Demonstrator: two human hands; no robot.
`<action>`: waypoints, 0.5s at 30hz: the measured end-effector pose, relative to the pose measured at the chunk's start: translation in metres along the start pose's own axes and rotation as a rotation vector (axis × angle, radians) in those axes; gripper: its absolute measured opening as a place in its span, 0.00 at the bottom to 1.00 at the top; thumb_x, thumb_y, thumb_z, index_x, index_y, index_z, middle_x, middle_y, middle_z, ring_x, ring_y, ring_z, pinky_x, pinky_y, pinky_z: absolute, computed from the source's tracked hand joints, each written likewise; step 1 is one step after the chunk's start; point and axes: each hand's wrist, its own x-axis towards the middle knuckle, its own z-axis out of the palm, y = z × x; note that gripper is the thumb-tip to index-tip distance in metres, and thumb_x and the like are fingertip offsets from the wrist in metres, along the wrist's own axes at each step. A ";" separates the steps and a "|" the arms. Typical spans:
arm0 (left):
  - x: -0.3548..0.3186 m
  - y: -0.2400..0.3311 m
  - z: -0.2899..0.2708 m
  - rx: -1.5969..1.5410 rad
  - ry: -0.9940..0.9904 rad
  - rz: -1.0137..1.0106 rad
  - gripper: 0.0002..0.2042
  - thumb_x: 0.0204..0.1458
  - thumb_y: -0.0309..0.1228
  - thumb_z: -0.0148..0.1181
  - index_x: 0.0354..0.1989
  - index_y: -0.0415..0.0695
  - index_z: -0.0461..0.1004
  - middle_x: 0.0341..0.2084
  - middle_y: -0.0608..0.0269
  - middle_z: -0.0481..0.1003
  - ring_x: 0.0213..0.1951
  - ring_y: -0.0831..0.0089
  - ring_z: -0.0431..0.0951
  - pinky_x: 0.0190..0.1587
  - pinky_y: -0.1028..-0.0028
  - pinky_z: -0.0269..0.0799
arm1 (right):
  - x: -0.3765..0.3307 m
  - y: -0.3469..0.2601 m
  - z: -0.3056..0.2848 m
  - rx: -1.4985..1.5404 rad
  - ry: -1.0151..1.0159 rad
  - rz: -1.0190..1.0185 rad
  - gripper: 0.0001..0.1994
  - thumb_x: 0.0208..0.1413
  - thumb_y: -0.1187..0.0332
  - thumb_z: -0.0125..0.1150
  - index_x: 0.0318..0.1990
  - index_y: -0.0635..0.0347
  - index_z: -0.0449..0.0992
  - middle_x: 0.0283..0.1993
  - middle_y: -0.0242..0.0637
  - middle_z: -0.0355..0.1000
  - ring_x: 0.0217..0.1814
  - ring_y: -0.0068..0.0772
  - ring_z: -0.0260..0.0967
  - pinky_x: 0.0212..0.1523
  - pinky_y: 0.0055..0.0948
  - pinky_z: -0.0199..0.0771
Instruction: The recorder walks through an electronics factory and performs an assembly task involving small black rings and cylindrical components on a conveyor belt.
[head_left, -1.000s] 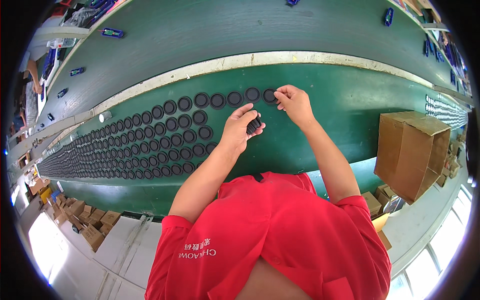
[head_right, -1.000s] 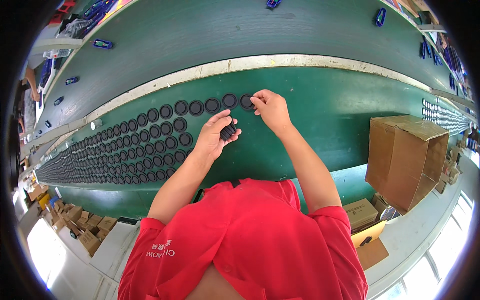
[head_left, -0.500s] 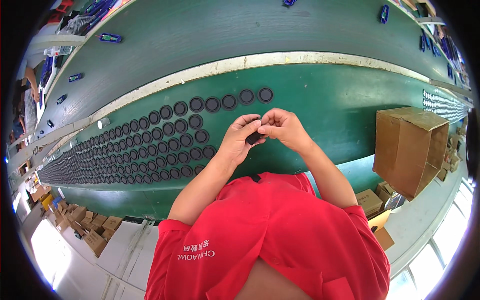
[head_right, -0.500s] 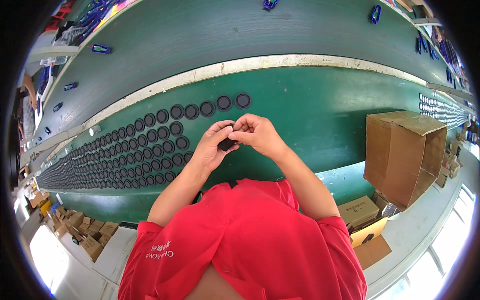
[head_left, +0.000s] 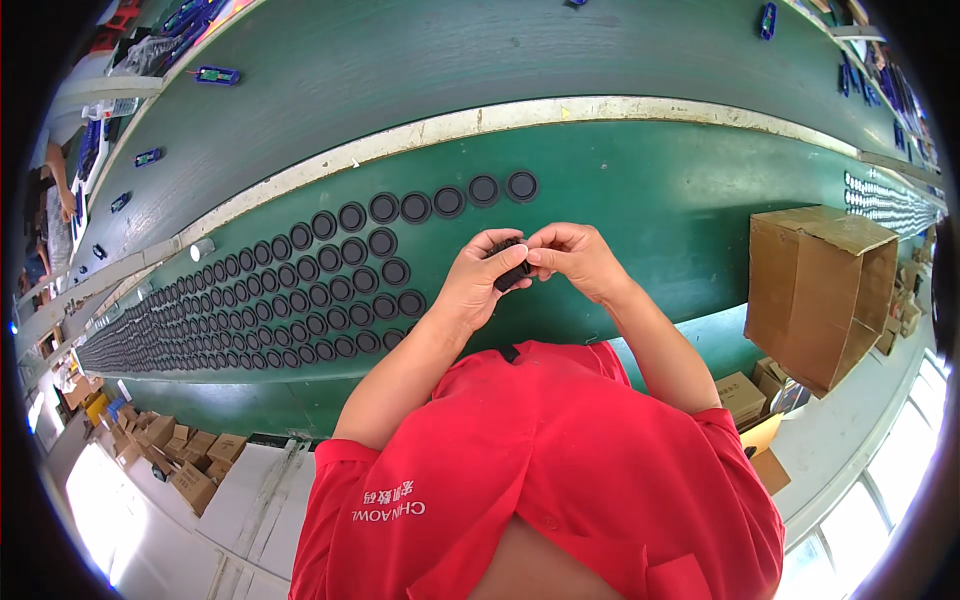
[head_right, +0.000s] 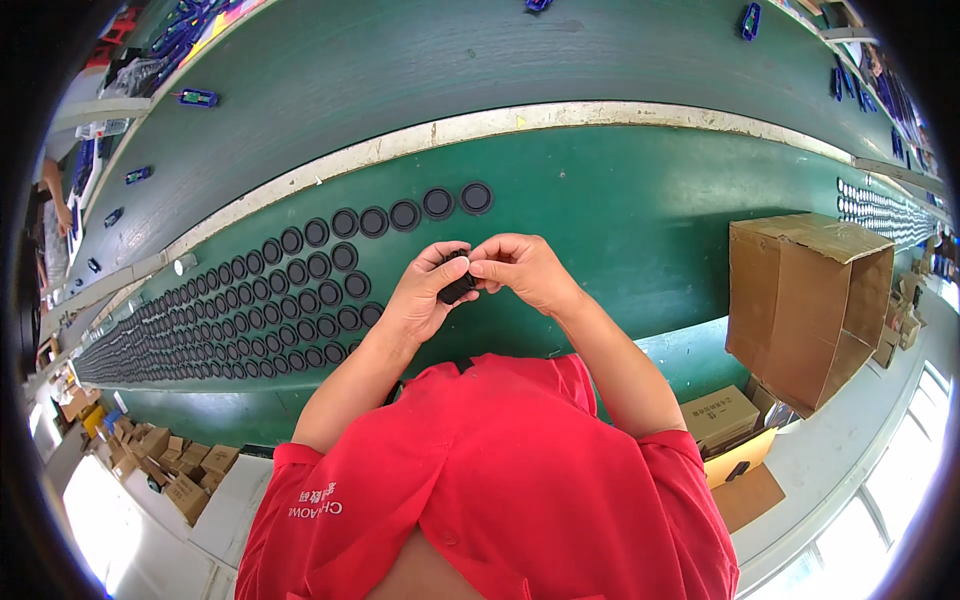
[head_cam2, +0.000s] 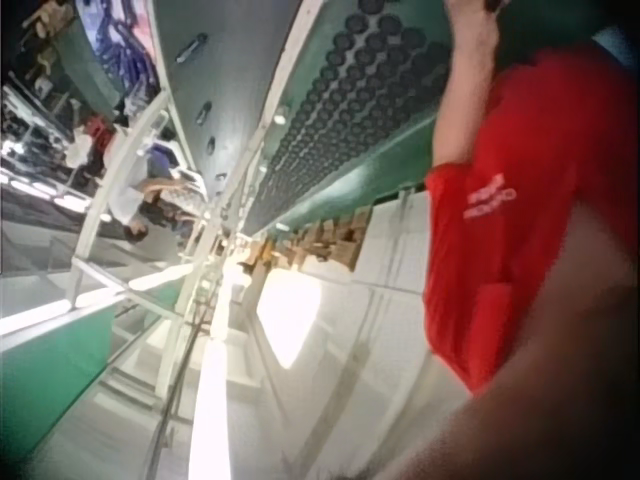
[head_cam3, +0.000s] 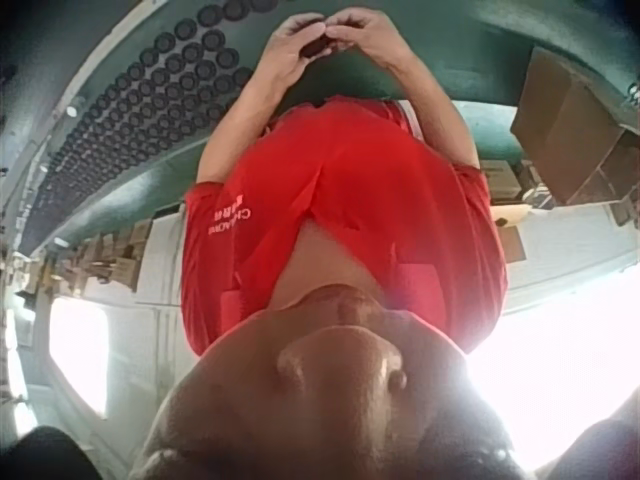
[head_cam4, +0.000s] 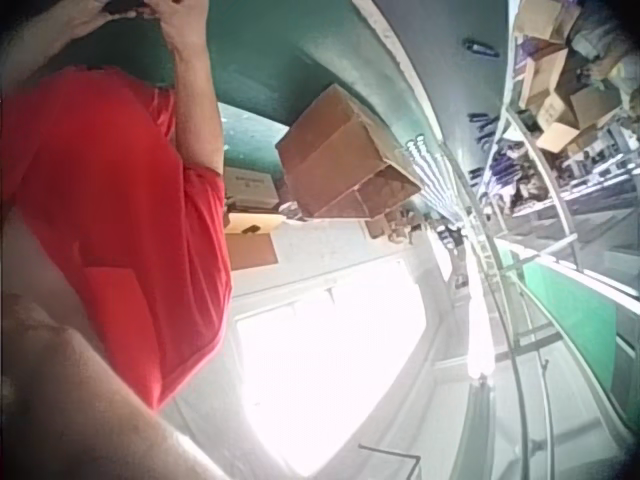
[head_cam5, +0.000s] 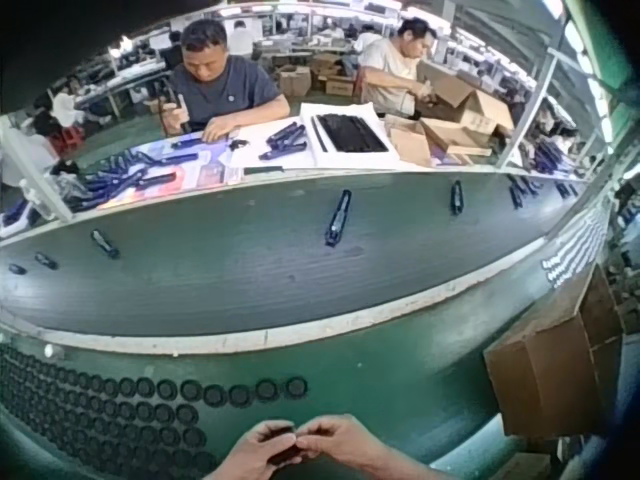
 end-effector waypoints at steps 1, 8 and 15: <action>0.001 -0.001 -0.001 0.000 0.000 0.000 0.16 0.49 0.31 0.64 0.44 0.41 0.68 0.35 0.58 0.73 0.34 0.69 0.76 0.33 0.72 0.76 | -0.002 0.000 0.001 0.001 0.000 0.000 0.05 0.50 0.73 0.64 0.33 0.64 0.76 0.29 0.31 0.72 0.28 0.19 0.69 0.29 0.19 0.70; 0.004 0.004 0.001 -0.006 0.117 0.038 0.11 0.51 0.27 0.59 0.42 0.41 0.68 0.36 0.57 0.74 0.34 0.65 0.78 0.32 0.72 0.76 | 0.014 -0.006 -0.023 -0.399 0.461 -0.221 0.04 0.53 0.73 0.57 0.32 0.65 0.73 0.23 0.31 0.72 0.24 0.17 0.69 0.26 0.19 0.68; 0.006 0.003 -0.002 -0.038 0.160 0.005 0.11 0.51 0.29 0.60 0.41 0.43 0.67 0.36 0.59 0.73 0.34 0.64 0.78 0.33 0.70 0.76 | 0.046 -0.004 -0.047 -0.641 0.598 -0.233 0.08 0.52 0.68 0.60 0.36 0.64 0.75 0.23 0.34 0.72 0.24 0.22 0.70 0.26 0.22 0.68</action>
